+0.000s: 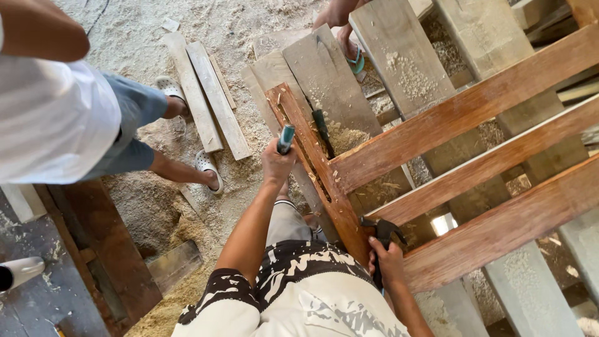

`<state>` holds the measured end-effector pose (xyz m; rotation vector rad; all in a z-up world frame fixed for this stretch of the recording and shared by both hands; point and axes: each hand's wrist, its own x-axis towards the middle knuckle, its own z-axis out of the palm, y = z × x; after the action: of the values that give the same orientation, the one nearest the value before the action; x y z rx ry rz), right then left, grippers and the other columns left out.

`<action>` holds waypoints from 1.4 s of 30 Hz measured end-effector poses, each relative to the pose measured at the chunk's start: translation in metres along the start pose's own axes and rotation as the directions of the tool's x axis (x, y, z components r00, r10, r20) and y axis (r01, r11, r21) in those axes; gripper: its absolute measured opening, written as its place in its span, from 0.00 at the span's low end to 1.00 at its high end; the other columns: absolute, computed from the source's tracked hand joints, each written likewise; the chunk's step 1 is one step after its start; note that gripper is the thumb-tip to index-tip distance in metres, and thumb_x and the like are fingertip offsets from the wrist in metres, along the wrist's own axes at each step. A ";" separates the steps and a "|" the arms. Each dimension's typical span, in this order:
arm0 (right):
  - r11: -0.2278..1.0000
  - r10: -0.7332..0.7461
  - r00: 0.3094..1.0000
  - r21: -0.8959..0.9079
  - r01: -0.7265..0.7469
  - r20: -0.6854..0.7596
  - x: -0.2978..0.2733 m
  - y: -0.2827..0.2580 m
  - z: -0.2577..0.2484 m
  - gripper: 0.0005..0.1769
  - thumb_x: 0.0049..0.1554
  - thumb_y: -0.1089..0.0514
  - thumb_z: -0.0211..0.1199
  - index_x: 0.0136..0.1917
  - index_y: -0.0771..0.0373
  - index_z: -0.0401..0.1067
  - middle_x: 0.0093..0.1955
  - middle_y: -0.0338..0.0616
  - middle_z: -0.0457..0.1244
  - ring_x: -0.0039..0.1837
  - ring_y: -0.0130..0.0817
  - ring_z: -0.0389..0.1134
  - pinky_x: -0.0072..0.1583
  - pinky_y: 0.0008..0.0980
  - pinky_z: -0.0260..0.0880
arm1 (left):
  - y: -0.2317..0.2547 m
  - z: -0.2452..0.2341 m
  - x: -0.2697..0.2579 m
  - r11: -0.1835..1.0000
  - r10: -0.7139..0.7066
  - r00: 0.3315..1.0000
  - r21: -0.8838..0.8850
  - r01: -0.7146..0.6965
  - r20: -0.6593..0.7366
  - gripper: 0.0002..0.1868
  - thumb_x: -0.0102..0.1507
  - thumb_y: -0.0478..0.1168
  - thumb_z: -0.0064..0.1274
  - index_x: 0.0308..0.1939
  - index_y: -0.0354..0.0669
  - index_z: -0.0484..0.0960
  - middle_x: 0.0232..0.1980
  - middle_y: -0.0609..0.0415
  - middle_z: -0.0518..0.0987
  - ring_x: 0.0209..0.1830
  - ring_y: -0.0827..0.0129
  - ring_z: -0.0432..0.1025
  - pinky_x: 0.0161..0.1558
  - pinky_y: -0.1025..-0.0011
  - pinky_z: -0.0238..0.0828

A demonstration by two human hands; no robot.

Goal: The person uses a chisel and hammer to carve a rectangular recess into a wooden frame. They repeatedly strike the chisel to remove wood chips and clear debris from the groove.

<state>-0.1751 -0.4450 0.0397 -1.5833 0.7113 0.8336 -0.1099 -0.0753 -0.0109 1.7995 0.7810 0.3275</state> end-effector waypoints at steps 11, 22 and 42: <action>0.998 -0.007 0.998 -0.056 0.004 -0.065 -0.003 -0.005 0.005 0.16 0.55 0.52 0.67 0.35 0.61 0.64 0.24 0.41 0.58 0.21 0.32 0.57 0.24 0.33 0.57 | 0.018 -0.020 0.068 0.978 -0.086 0.952 0.208 0.024 0.293 0.10 0.59 0.37 0.63 0.40 0.43 0.77 0.37 0.50 0.82 0.34 0.66 0.75 0.37 0.63 0.76; 1.000 0.016 0.971 -0.005 -0.017 -0.238 -0.005 0.004 0.021 0.18 0.56 0.50 0.67 0.35 0.60 0.63 0.25 0.40 0.59 0.22 0.31 0.58 0.25 0.33 0.59 | 0.002 -0.039 0.077 0.910 0.135 0.833 0.266 -0.319 0.537 0.08 0.60 0.36 0.62 0.36 0.39 0.78 0.30 0.45 0.80 0.28 0.58 0.76 0.33 0.60 0.73; 0.986 0.080 0.951 0.166 -0.031 -0.299 -0.023 -0.007 0.033 0.16 0.58 0.48 0.65 0.45 0.59 0.63 0.28 0.40 0.58 0.25 0.32 0.60 0.28 0.36 0.62 | 0.013 -0.025 0.095 0.828 0.025 0.866 0.474 -0.298 0.500 0.09 0.59 0.45 0.62 0.35 0.45 0.84 0.29 0.49 0.82 0.26 0.60 0.78 0.32 0.60 0.75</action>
<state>-0.1868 -0.4114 0.0598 -1.5681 1.0229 0.5604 -0.0488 0.0028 -0.0042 2.3617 0.3701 -0.2627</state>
